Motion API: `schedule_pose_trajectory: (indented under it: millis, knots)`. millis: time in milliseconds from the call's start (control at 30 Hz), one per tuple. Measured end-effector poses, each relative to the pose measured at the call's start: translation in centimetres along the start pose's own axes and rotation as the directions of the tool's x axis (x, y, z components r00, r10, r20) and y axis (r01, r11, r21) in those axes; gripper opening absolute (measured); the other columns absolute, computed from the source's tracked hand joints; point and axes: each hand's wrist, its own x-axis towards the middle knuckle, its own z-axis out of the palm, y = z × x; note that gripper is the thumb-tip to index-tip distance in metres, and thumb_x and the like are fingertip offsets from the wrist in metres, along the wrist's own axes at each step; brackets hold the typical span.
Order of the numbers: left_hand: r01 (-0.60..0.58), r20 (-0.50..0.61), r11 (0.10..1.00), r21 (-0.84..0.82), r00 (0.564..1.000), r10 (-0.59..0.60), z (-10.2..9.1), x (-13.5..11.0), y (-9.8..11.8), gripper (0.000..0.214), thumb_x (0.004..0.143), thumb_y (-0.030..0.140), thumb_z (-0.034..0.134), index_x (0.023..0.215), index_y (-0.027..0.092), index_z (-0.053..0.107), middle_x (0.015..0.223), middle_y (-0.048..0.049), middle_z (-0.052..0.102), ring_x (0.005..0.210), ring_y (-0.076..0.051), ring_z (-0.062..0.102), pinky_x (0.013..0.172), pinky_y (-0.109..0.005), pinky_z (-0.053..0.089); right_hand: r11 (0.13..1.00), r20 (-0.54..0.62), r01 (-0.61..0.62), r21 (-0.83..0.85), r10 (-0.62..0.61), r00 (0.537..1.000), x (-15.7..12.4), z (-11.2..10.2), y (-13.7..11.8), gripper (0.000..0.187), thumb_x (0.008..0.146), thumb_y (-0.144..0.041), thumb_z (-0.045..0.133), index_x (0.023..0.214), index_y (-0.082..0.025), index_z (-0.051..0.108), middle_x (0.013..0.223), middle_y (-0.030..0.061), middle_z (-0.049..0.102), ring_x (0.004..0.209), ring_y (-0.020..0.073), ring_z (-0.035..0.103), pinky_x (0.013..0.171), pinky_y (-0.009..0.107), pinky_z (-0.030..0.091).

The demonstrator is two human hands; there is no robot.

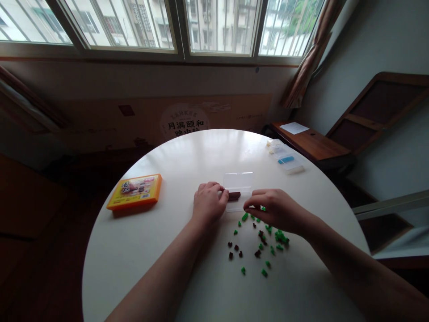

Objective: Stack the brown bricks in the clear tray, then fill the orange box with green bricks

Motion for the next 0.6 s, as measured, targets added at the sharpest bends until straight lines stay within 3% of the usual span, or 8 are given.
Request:
schedule_pose_trajectory:
  millis: [100,200,600]
  knots:
    - [-0.004,0.005,1.0,0.004,1.0,0.004,0.0,0.0,0.0,0.025,0.089,0.037,0.052,0.091,0.023,0.073,0.112,-0.0043,0.07,0.109,-0.027,0.055,0.101,-0.041,0.042,0.991,-0.113,-0.13,-0.012,0.128,0.985,0.3,0.5,0.8,0.016,0.09,-0.027,0.059,0.091,-0.025,0.075,0.087,0.0004,0.072,0.073,0.0128,0.063,0.068,0.024,0.042]
    - [-0.006,0.009,1.0,0.01,1.0,0.006,0.1,0.1,-0.1,0.026,0.089,0.037,0.052,0.092,0.022,0.073,0.112,-0.0042,0.07,0.108,-0.027,0.055,0.1,-0.041,0.042,0.976,-0.145,-0.218,-0.019,0.213,0.966,0.8,1.2,1.6,0.017,0.089,-0.03,0.06,0.091,-0.025,0.076,0.086,0.0007,0.072,0.074,0.0138,0.064,0.068,0.025,0.042]
    - [-0.01,-0.007,1.0,0.02,1.0,0.01,0.3,-0.1,-0.2,0.025,0.089,0.036,0.053,0.094,0.022,0.072,0.111,-0.0056,0.069,0.105,-0.026,0.054,0.096,-0.04,0.043,0.962,0.006,-0.262,-0.078,0.263,0.965,2.0,2.2,2.1,0.02,0.086,-0.032,0.059,0.091,-0.031,0.079,0.089,-0.0012,0.076,0.082,0.0186,0.068,0.073,0.029,0.047]
